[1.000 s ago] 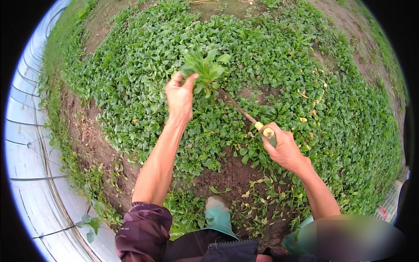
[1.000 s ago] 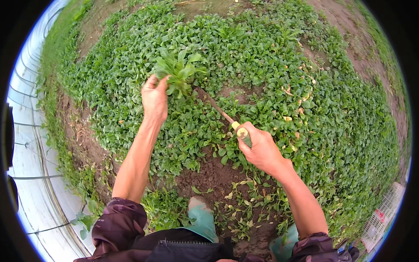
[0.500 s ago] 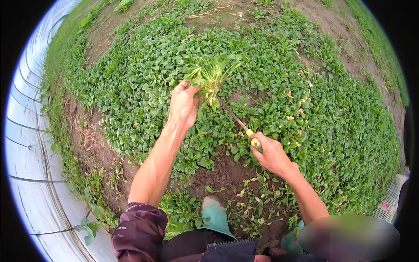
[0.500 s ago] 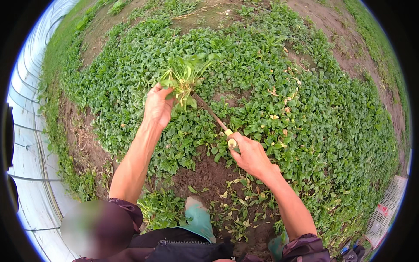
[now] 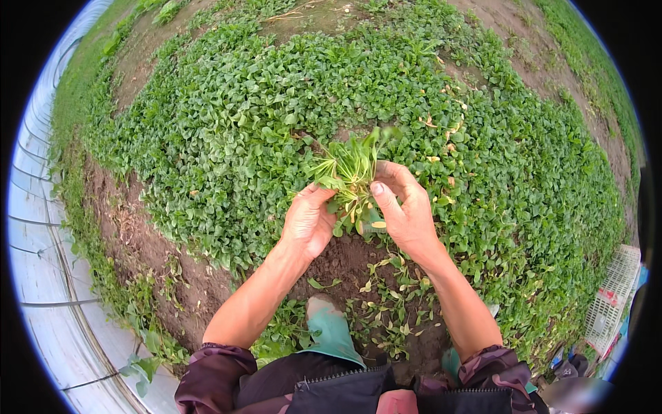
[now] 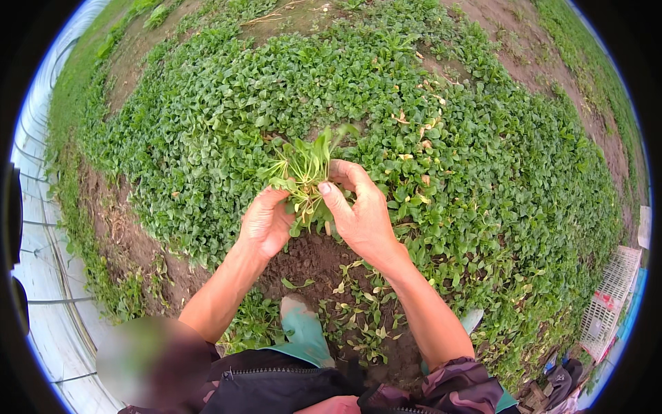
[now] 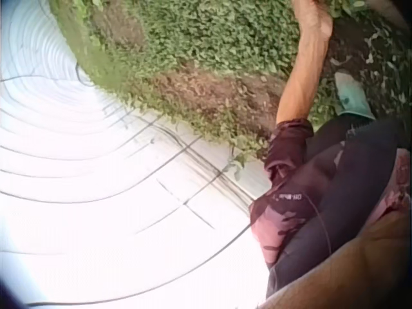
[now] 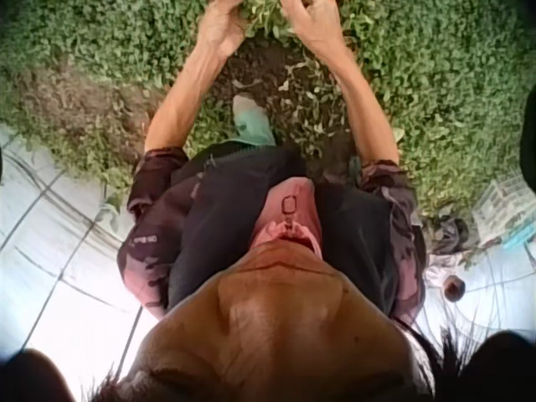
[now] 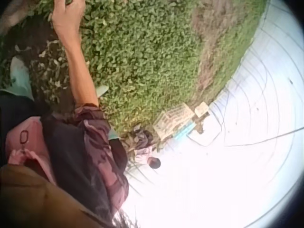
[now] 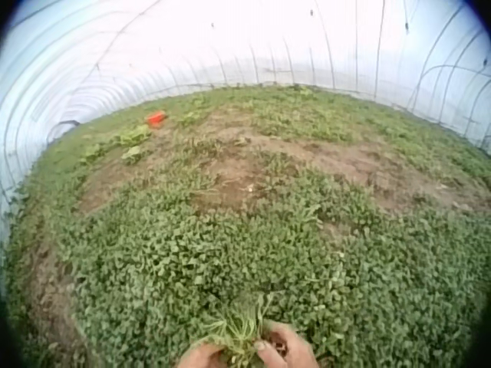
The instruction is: The person uses a small knife to cut leafy green plants from the soil in a greenhouse. They gather the cut plants into a bunch, remove some lower leaves, and continue harvesting more plants.
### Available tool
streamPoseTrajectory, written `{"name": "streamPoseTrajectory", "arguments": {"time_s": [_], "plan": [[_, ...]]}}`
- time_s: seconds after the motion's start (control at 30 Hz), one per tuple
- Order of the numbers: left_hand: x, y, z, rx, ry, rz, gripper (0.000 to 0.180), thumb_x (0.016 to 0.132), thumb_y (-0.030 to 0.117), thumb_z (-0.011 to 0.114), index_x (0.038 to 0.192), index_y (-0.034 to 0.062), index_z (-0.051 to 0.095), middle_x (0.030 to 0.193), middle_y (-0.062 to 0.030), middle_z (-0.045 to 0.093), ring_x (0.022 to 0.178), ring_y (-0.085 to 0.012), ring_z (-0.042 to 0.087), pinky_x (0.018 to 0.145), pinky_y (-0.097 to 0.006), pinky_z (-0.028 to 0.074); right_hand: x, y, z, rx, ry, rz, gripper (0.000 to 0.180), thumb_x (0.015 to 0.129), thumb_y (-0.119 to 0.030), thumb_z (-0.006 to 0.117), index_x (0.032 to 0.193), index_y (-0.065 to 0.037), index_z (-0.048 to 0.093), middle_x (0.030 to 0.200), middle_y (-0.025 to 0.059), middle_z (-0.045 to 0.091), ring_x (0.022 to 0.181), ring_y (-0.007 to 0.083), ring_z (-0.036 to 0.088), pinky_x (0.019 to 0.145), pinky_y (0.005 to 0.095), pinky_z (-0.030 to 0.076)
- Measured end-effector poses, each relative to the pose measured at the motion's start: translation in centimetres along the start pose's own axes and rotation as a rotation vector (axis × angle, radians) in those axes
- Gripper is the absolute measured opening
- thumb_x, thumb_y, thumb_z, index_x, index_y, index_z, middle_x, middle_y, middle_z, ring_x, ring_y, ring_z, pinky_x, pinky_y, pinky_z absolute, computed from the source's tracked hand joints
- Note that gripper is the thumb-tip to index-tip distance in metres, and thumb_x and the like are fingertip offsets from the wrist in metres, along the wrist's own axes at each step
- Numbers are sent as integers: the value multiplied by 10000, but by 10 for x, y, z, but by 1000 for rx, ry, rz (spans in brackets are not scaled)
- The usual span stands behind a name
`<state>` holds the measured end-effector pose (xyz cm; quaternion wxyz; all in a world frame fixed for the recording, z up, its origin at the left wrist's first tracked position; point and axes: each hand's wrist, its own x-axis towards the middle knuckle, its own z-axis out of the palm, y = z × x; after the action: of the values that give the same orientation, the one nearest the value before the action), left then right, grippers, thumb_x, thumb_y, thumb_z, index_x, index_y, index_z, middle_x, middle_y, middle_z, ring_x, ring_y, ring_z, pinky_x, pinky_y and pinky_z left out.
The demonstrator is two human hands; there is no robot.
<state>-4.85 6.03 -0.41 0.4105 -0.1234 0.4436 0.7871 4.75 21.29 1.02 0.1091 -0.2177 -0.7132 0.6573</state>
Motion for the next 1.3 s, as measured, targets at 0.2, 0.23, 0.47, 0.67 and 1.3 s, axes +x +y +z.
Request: {"name": "streamPoseTrajectory", "arguments": {"time_s": [0.2,0.23,0.47,0.67,1.3], "plan": [[-9,-11,-2,-43,10,-48,223,946,89,614,1168,75,625,1129,-34,689,1031,-180,630,900,-387,480,-8,9,13,-219,-56,-64,613,861,-218,758,1359,35,505,1189,161,638,1099,251,627,958,380,494],[-11,-12,0,-17,-16,-54,264,951,135,619,1212,104,597,1145,-22,677,1068,-172,611,901,-410,474,-7,12,14,-259,-11,-103,581,850,-171,753,1339,42,524,1132,145,648,994,228,644,876,360,519],[-16,5,2,-33,-212,-95,522,959,412,622,1370,142,446,1419,-60,474,1271,-220,480,1018,-563,433,-5,24,7,-88,7,0,479,860,-111,712,1288,50,571,1029,122,663,819,161,623,738,302,524],[-7,-6,-2,136,43,-76,388,981,419,624,1196,97,632,1076,-31,704,984,-173,662,928,-425,520,-7,5,12,-175,-111,5,556,846,-155,752,1332,17,543,1120,137,643,971,221,642,871,351,521],[5,-22,-3,109,299,111,318,1010,329,605,932,27,666,814,-69,700,662,-153,646,590,-325,540,-21,17,26,-38,-71,-9,161,884,2,677,1044,11,659,902,60,655,755,124,599,684,278,508]]}}
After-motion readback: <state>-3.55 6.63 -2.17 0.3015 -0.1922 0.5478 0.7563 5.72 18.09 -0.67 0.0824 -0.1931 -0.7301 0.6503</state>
